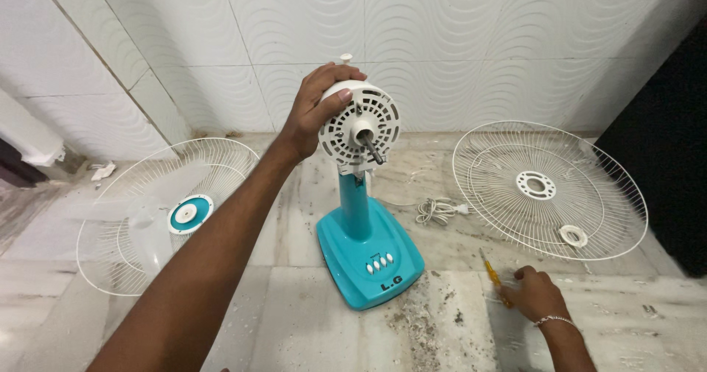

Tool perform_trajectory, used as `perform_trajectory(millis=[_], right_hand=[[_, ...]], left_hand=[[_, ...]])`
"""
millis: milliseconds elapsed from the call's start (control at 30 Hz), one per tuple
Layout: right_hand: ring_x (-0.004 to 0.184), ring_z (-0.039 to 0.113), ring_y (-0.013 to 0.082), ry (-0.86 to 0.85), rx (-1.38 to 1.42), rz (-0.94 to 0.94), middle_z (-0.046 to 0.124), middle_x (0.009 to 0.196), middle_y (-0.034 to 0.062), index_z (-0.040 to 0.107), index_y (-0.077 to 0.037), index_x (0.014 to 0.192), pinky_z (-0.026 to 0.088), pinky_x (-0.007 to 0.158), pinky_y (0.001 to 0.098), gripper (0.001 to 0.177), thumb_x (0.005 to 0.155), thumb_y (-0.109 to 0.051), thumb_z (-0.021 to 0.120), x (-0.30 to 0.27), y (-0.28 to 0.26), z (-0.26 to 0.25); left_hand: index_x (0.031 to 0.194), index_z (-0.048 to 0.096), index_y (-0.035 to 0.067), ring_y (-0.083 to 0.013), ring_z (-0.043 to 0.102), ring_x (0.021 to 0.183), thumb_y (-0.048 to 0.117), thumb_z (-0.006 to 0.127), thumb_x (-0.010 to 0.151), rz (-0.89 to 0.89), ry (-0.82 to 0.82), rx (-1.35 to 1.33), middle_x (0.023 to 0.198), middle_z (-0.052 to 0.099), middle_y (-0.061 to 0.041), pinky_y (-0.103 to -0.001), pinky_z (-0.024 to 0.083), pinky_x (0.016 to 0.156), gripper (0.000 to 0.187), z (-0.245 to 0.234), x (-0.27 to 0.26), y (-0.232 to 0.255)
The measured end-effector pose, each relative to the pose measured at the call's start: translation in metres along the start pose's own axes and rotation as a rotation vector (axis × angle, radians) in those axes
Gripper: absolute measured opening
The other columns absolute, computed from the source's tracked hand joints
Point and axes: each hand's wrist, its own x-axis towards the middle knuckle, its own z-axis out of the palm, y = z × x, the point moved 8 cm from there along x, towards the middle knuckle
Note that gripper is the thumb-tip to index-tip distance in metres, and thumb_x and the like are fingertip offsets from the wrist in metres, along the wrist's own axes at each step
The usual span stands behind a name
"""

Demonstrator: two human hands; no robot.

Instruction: The person disassembles a teal LG pedestal fan by removing the rear grille and motor housing. They use a yellow screwdriver to loosen and remove screws from the motor assembly while sitting on the floor.

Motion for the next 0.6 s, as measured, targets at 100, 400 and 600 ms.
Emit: perform_trajectory(millis=[100,400,600], right_hand=[[0.104,0.079,0.0262,-0.004,0.031,0.006,0.080,0.112,0.0156,0.067,-0.005,0.128,0.060,0.094,0.0397,0.059,0.083,-0.040,0.081,0.003,-0.004,0.004],[0.097,0.079,0.0223,-0.002,0.078,-0.155,0.082,0.106,0.0104,0.074,-0.009,0.113,0.061,0.090,0.0361,0.036,0.083,-0.028,0.079,0.005,-0.014,0.015],[0.098,0.078,0.0242,0.032,0.432,-0.210,0.079,0.104,0.0132,0.071,-0.003,0.113,0.063,0.088,0.0372,0.033,0.086,-0.021,0.079,-0.020,-0.042,-0.007]], left_hand=[[0.123,0.066,0.002,-0.0307,0.046,0.136,0.039,0.051,0.096,0.003,0.011,-0.011,0.129,0.066,-0.015,-0.047,0.025,0.122,0.049,0.000,-0.001,0.001],[0.113,0.068,0.002,-0.0276,0.060,0.113,0.041,0.054,0.094,0.041,0.031,0.019,0.112,0.068,-0.013,-0.042,0.037,0.114,0.046,0.002,0.000,0.017],[0.114,0.068,0.003,-0.0264,0.060,0.110,0.042,0.054,0.093,0.035,0.032,0.039,0.109,0.068,-0.012,-0.042,0.038,0.111,0.047,0.001,0.001,0.022]])
